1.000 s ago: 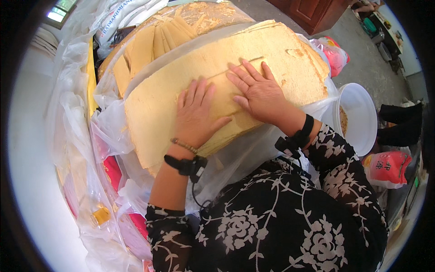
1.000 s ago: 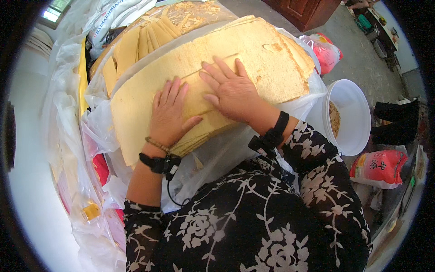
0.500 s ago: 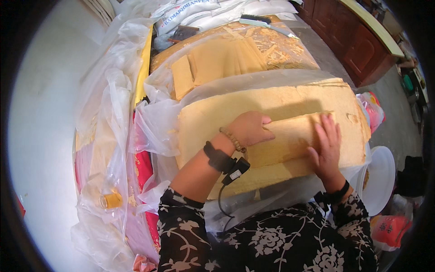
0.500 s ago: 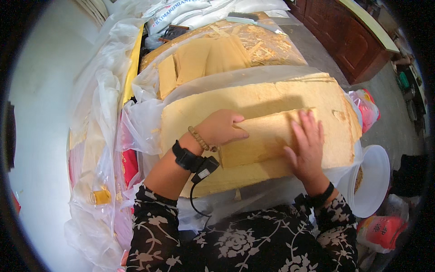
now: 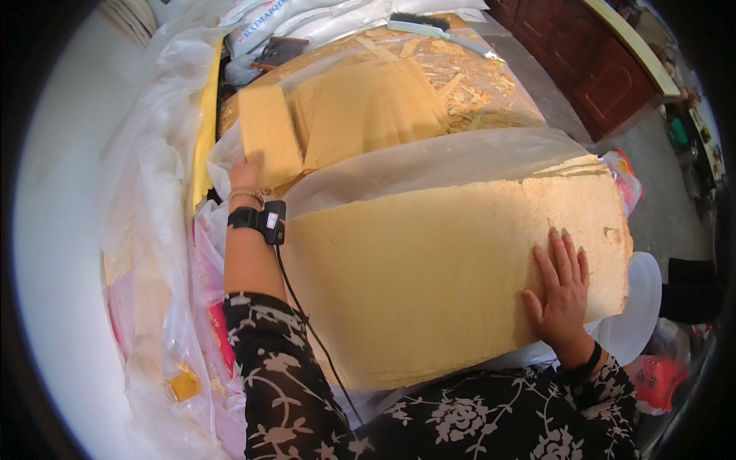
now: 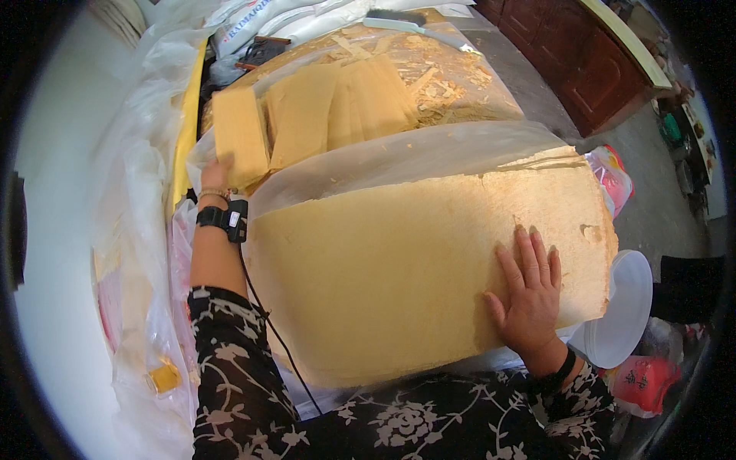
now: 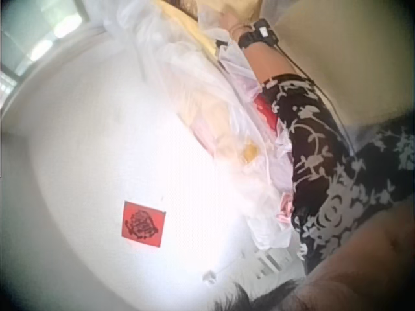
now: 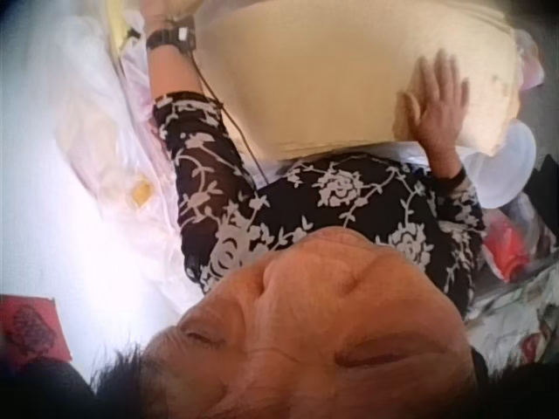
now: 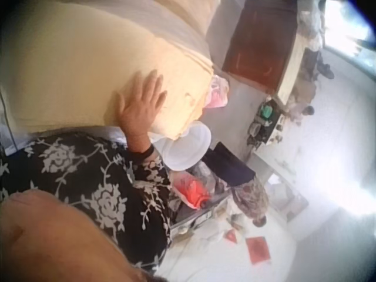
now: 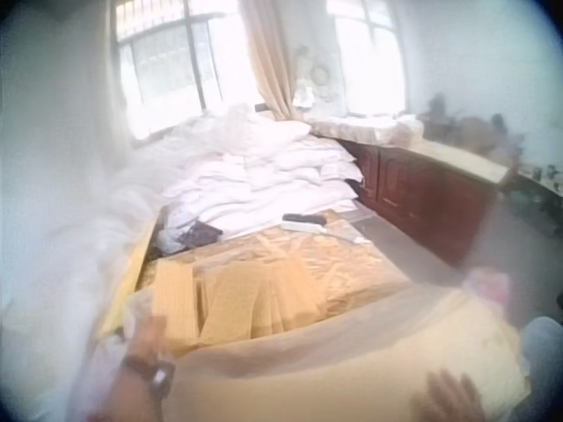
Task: The person repeatedly picks up thin, flexible sheets from a large stack, folds them in half, and places them back on the stack. The process is repeated continuously for the duration of the clip.
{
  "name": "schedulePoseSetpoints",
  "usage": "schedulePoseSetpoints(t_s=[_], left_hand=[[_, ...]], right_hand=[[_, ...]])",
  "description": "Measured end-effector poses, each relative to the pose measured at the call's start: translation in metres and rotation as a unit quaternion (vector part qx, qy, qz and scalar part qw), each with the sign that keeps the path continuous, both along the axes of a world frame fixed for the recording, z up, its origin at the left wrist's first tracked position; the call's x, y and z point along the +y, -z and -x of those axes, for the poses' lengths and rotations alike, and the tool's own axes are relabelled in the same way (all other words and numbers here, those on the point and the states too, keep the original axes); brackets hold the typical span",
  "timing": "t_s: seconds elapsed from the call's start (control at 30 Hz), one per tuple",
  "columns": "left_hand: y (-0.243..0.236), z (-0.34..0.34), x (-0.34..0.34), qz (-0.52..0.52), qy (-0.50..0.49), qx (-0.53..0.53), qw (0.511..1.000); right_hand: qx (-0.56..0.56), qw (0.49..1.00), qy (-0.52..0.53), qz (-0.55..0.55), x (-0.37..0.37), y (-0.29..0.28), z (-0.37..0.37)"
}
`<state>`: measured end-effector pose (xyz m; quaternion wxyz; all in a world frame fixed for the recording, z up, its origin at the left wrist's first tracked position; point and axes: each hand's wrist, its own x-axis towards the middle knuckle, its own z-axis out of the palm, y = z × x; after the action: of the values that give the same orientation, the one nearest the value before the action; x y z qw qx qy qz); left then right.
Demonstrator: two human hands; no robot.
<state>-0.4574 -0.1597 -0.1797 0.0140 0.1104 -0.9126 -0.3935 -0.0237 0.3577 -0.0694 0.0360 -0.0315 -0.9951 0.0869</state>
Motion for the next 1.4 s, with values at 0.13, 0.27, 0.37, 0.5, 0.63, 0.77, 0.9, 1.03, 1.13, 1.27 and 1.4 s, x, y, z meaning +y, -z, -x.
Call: schedulePoseSetpoints(t_s=[0.13, 0.27, 0.37, 0.5, 0.63, 0.77, 0.9, 1.03, 1.13, 1.27, 1.4], left_hand=[[0.074, 0.027, -0.013, 0.172, 0.020, -0.057, 0.983], [0.051, 0.017, -0.003, 0.257, 0.000, -0.091, 0.962], [-0.019, -0.023, 0.033, 0.346, 0.049, -0.050, 0.936], [-0.115, -0.127, 0.130, 0.213, 0.230, 0.098, 0.945], [-0.147, -0.287, 0.263, 0.153, 0.488, 0.173, 0.842], [-0.138, -0.404, 0.362, 0.157, 0.561, 0.194, 0.789], [-0.112, -0.434, 0.408, 0.210, 0.525, 0.214, 0.797], [-0.108, -0.427, 0.404, 0.194, 0.527, 0.217, 0.799], [-0.112, -0.428, 0.400, 0.201, 0.521, 0.191, 0.807], [-0.115, -0.430, 0.403, 0.213, 0.512, 0.200, 0.808], [-0.114, -0.423, 0.403, 0.158, 0.517, 0.195, 0.818]], right_hand=[[-0.011, 1.000, 0.006, 0.003, -0.001, -0.003, 0.001], [-0.003, 1.000, 0.006, 0.008, -0.002, -0.004, 0.002], [0.008, 1.000, 0.004, 0.016, -0.001, -0.001, -0.001], [0.010, 0.999, 0.022, 0.028, 0.003, 0.007, -0.009], [0.176, 0.973, -0.021, 0.145, 0.013, 0.015, -0.018], [0.243, 0.841, 0.046, 0.482, 0.030, 0.022, -0.067], [0.154, 0.614, 0.247, 0.734, 0.071, 0.035, -0.134], [0.095, 0.529, 0.319, 0.780, 0.095, 0.041, -0.162], [0.123, 0.496, 0.268, 0.817, 0.101, 0.038, -0.159], [0.109, 0.533, 0.243, 0.803, 0.111, 0.037, -0.142], [0.099, 0.618, 0.207, 0.752, 0.123, 0.042, -0.131]])
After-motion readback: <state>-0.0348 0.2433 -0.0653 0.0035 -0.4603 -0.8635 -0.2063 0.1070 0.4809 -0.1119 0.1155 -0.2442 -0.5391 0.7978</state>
